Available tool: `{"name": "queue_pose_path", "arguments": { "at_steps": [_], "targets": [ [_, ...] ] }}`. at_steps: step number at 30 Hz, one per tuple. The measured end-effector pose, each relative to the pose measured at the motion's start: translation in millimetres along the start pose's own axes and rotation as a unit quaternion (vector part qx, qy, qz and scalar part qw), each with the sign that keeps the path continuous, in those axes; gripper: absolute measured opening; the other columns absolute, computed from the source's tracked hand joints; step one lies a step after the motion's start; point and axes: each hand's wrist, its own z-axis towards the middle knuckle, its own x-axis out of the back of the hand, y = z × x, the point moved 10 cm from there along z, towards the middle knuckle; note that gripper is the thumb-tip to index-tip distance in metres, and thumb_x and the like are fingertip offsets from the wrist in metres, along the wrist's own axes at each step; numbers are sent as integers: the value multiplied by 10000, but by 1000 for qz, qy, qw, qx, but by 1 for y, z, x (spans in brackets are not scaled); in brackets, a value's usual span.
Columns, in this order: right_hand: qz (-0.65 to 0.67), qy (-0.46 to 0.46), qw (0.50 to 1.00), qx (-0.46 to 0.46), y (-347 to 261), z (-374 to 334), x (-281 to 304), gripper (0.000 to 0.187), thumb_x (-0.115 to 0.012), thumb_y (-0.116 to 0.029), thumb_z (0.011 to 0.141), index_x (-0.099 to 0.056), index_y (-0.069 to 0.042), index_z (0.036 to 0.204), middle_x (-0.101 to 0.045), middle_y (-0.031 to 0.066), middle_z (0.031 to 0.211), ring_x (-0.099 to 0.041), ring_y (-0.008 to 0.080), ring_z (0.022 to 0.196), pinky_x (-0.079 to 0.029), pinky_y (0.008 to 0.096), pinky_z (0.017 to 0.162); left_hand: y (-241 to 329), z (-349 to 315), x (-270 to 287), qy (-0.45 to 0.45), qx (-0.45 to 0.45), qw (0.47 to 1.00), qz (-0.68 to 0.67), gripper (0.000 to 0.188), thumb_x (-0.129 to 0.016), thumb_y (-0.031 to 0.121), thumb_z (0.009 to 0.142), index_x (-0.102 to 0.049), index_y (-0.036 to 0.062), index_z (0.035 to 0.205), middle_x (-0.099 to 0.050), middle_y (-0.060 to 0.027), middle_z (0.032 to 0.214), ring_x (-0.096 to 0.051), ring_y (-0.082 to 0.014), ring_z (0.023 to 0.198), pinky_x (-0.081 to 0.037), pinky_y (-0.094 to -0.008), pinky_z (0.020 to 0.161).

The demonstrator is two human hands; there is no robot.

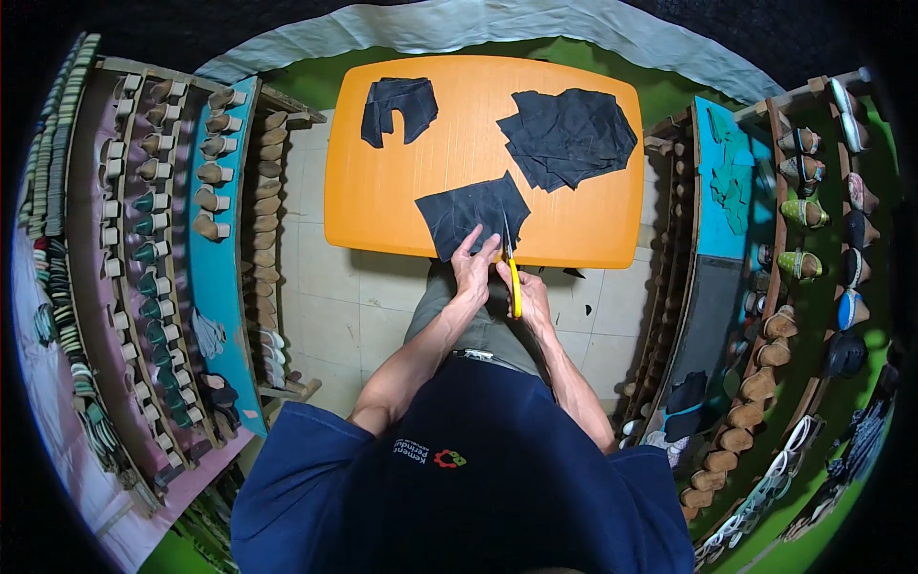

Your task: The person cuts black fabric pieces on an orange table using yellow-handled scissors. They repeatedly trim edges and shape the fabric, placing cut pieces aside on the table.

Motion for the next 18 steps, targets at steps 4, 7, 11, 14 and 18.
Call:
{"name": "queue_pose_path", "arguments": {
  "at_steps": [4, 7, 11, 14, 18],
  "targets": [
    [66, -126, 989, -43, 7, -14, -16, 645, -596, -692, 886, -548, -57, 784, -470, -5, 547, -498, 116, 433, -491, 294, 449, 5, 22, 22, 38, -15, 999, 1, 509, -759, -60, 809, -576, -31, 1283, -687, -165, 1063, -685, -200, 918, -574, -306, 853],
    [89, -210, 971, -66, 23, -15, -32, 764, -439, -778, 904, -544, -22, 940, -501, 28, 619, -525, 134, 495, -536, 327, 544, 12, 31, 23, -5, -22, 999, 36, 561, -722, -93, 806, -560, -28, 1339, -688, -153, 1064, -682, -181, 910, -581, -282, 821],
    [113, -218, 967, -68, 33, -3, -40, 765, -445, -773, 905, -557, -17, 946, -514, 37, 633, -547, 148, 522, -547, 335, 570, 18, 24, 16, -40, -13, 998, 52, 584, -696, -106, 813, -546, -28, 1371, -690, -141, 1083, -682, -169, 905, -580, -273, 831],
    [146, -204, 966, -57, 33, 10, -46, 765, -426, -776, 908, -558, -24, 944, -522, 47, 652, -550, 164, 528, -552, 348, 584, 16, 15, 13, -48, -5, 998, 44, 575, -693, -104, 822, -548, -23, 1372, -690, -135, 1093, -682, -170, 908, -575, -275, 843],
    [161, -168, 972, -39, 25, 19, -45, 765, -409, -784, 907, -558, -34, 940, -525, 60, 668, -556, 177, 543, -554, 353, 589, 14, 3, 8, -57, 1, 998, 38, 544, -690, -104, 832, -574, -20, 1357, -690, -126, 1109, -661, -136, 884, -545, -242, 834]
  ]
}}
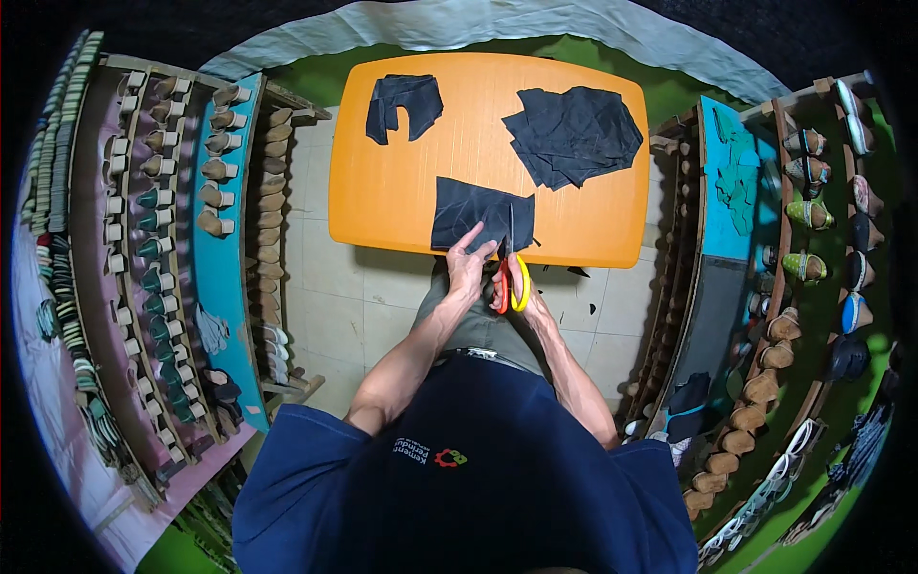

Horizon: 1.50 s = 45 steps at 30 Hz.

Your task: The person cuts black fabric pieces on an orange table using yellow-handled scissors. They repeatedly trim edges and shape the fabric, placing cut pieces aside on the table.

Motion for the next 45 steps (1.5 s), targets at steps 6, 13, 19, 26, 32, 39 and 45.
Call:
{"name": "queue_pose_path", "arguments": {
  "at_steps": [6, 13, 19, 26, 32, 39, 45],
  "targets": [
    [11, 10, 1000, 0, 2, 2, 2, 806, -433, -812, 878, -557, -20, 958, -531, 57, 683, -572, 165, 584, -545, 337, 573, 3, -5, -4, -1, 8, 1000, 6, 553, -685, -105, 842, -564, -6, 1371, -696, -104, 1075, -661, -126, 854, -550, -244, 811],
    [54, 2, 998, 10, 2, 3, 0, 777, -409, -816, 885, -530, -51, 931, -505, 45, 673, -544, 158, 568, -503, 316, 539, -10, -1, -3, -8, 17, 1000, -14, 583, -707, -98, 828, -558, 14, 1380, -688, -128, 1152, -683, -164, 919, -562, -284, 875],
    [39, 7, 999, 13, -1, -3, 2, 761, -429, -813, 880, -534, -59, 875, -498, 34, 653, -529, 148, 542, -485, 306, 522, -10, 1, -1, -11, 25, 999, -19, 582, -695, -99, 830, -546, 1, 1384, -678, -142, 1167, -678, -178, 965, -564, -296, 901],
    [-20, 7, 999, -30, -2, -9, 7, 751, -463, -799, 878, -530, -52, 842, -483, 26, 623, -496, 133, 487, -463, 290, 487, -3, 15, 12, -5, 37, 999, -15, 548, -745, -63, 817, -568, -34, 1334, -685, -157, 1148, -683, -193, 980, -566, -307, 913],
    [13, -5, 999, -29, -1, -12, 6, 774, -450, -815, 870, -525, -45, 839, -472, 23, 605, -490, 135, 481, -453, 290, 484, -1, 23, 12, -19, 26, 999, 11, 537, -748, -74, 808, -585, -33, 1317, -682, -151, 1162, -678, -193, 1003, -554, -305, 935],
    [4, -14, 999, -41, -2, -15, 8, 723, -464, -784, 890, -513, -66, 825, -463, 8, 595, -469, 122, 476, -431, 283, 459, 6, 28, 13, -29, 18, 999, 41, 577, -736, -94, 790, -576, -27, 1340, -680, -148, 1175, -668, -195, 1035, -542, -297, 951],
    [-60, 2, 998, -25, -22, -29, 8, 688, -503, -760, 891, -504, -79, 791, -467, -2, 584, -468, 106, 460, -419, 266, 424, 8, 34, 13, -61, 32, 996, 54, 583, -737, -92, 788, -579, -18, 1345, -677, -152, 1199, -668, -196, 1043, -537, -292, 958]
  ]
}}
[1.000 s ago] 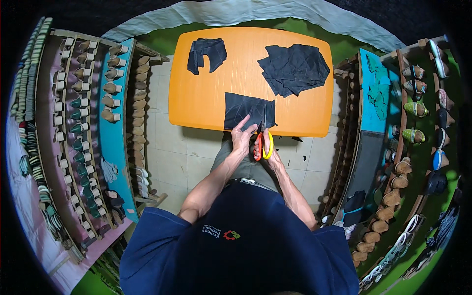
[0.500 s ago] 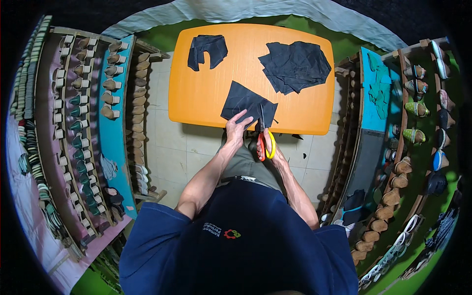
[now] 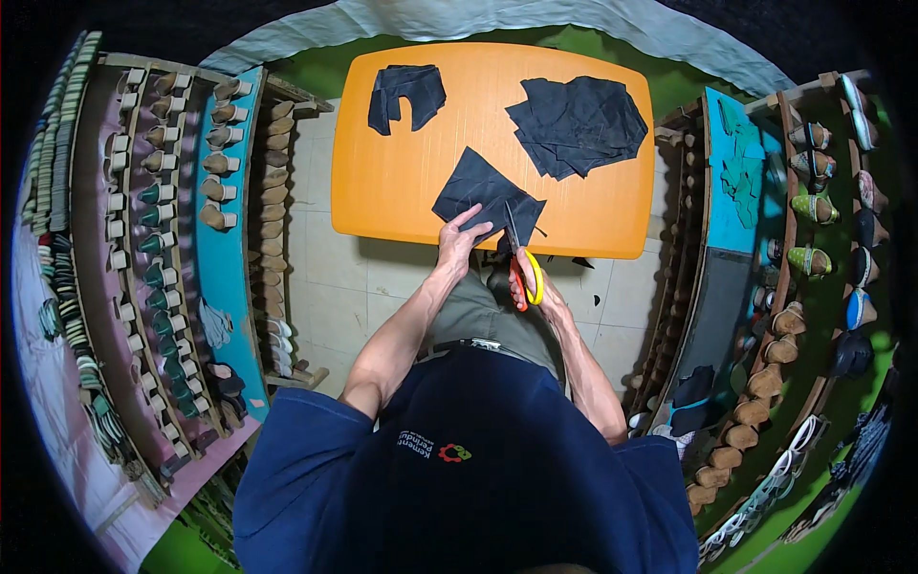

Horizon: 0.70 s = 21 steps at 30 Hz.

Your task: The person cuts black fabric pieces on an orange table using yellow-handled scissors. They repeatedly trim edges and shape the fabric, placing cut pieces aside on the table.

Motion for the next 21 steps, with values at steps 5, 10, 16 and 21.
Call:
{"name": "queue_pose_path", "arguments": {
  "at_steps": [5, 10, 16, 21],
  "targets": [
    [-19, 8, 1000, -6, 0, -2, 4, 677, -523, -751, 889, -509, -82, 788, -466, -9, 581, -474, 92, 462, -411, 247, 416, 3, 0, 0, -10, -3, 1000, 5, 578, -741, -89, 785, -594, -1, 1337, -675, -150, 1214, -670, -202, 1050, -534, -293, 965],
    [-24, 34, 999, -5, 2, -4, 8, 657, -554, -731, 887, -509, -86, 769, -465, -11, 579, -454, 85, 447, -396, 242, 401, -1, 0, 2, -3, 3, 1000, 1, 580, -745, -85, 782, -598, 6, 1335, -685, -145, 1194, -676, -200, 1041, -535, -294, 963],
    [3, 56, 998, -7, 3, -8, 4, 612, -587, -699, 889, -508, -110, 739, -444, -26, 566, -432, 81, 431, -357, 240, 385, 1, -6, -2, 5, 13, 1000, -4, 562, -754, -64, 790, -606, 12, 1327, -698, -137, 1154, -681, -195, 1013, -543, -292, 938],
    [6, 54, 999, 5, 4, -7, -1, 651, -558, -711, 897, -535, -77, 751, -456, -9, 563, -451, 94, 432, -388, 248, 401, -5, -7, -1, 25, 9, 999, -44, 535, -758, -45, 806, -607, 5, 1316, -687, -138, 1162, -674, -203, 1021, -547, -316, 940]
  ]
}}
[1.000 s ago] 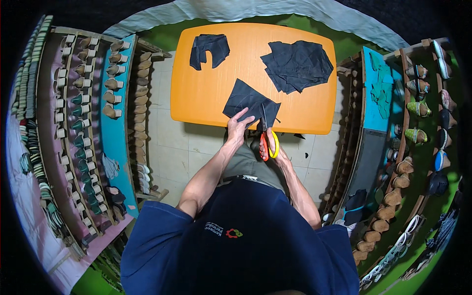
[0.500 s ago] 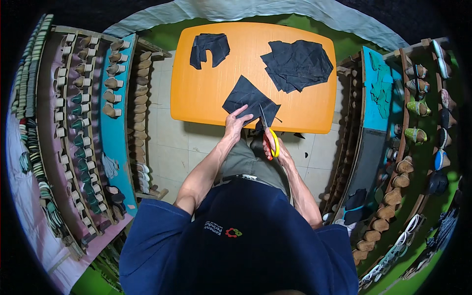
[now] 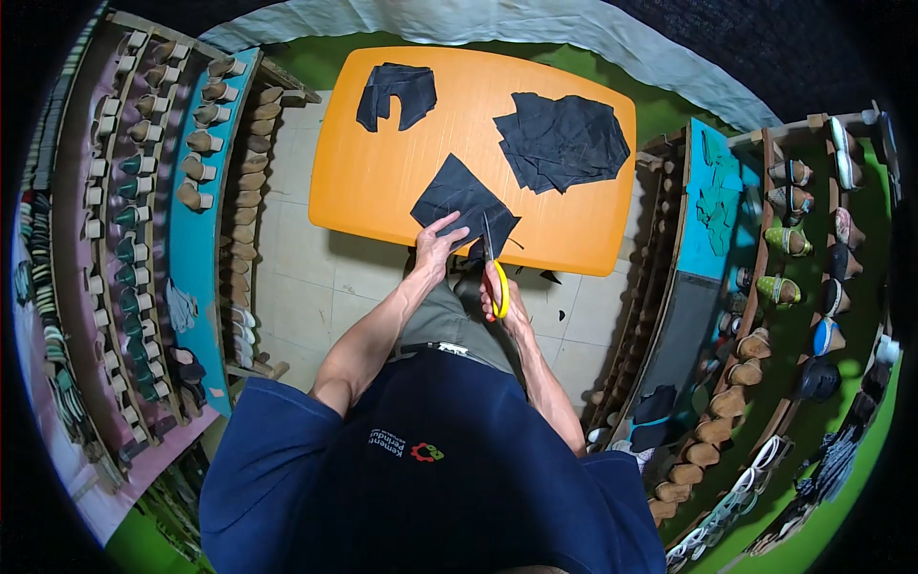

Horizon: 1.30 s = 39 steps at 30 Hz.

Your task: The person cuts black fabric pieces on an orange table using yellow-handled scissors. They repeatedly trim edges and shape the fabric, placing cut pieces aside on the table.

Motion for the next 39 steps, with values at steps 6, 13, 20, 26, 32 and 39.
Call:
{"name": "queue_pose_path", "arguments": {
  "at_steps": [6, 13, 20, 26, 32, 39],
  "targets": [
    [32, -24, 999, -14, 14, 21, 0, 744, -516, -775, 873, -546, -32, 861, -471, 6, 596, -476, 113, 460, -415, 259, 426, -1, -9, -8, -17, -6, 1000, 17, 538, -759, -73, 789, -624, 7, 1304, -686, -147, 1161, -678, -196, 993, -554, -299, 925],
    [42, -10, 999, -2, 8, 12, -4, 700, -514, -775, 874, -513, -77, 824, -455, -11, 596, -466, 89, 463, -398, 243, 412, -6, -8, -5, 3, -25, 1000, 17, 538, -767, -62, 787, -633, 17, 1302, -672, -141, 1189, -644, -171, 1014, -521, -292, 938],
    [51, 25, 998, 12, 1, 5, -4, 657, -553, -747, 875, -501, -99, 783, -442, -25, 585, -453, 70, 452, -383, 230, 393, -17, -10, -5, 24, -17, 999, -17, 527, -759, -67, 785, -635, 14, 1291, -671, -131, 1177, -650, -171, 984, -534, -295, 900],
    [51, 49, 997, 15, -8, -4, -3, 612, -608, -705, 872, -484, -124, 725, -432, -33, 561, -425, 54, 418, -357, 219, 365, -10, -13, -9, 25, -9, 999, -40, 547, -743, -78, 790, -613, 14, 1313, -674, -141, 1161, -674, -197, 967, -565, -322, 890],
    [37, 30, 998, 31, -14, -4, -4, 585, -601, -667, 901, -502, -108, 760, -443, -30, 568, -432, 55, 426, -368, 221, 373, -2, -11, -9, 27, -5, 998, -55, 570, -754, -87, 779, -606, 12, 1320, -672, -147, 1172, -674, -208, 989, -566, -324, 906],
    [23, -22, 997, 77, -26, 6, -8, 689, -437, -690, 965, -568, -14, 994, -500, 24, 651, -510, 116, 527, -487, 285, 519, 33, -21, -34, -56, -55, 997, -23, 621, -769, -91, 770, -588, 21, 1353, -662, -146, 1212, -655, -182, 1044, -534, -289, 949]
  ]
}}
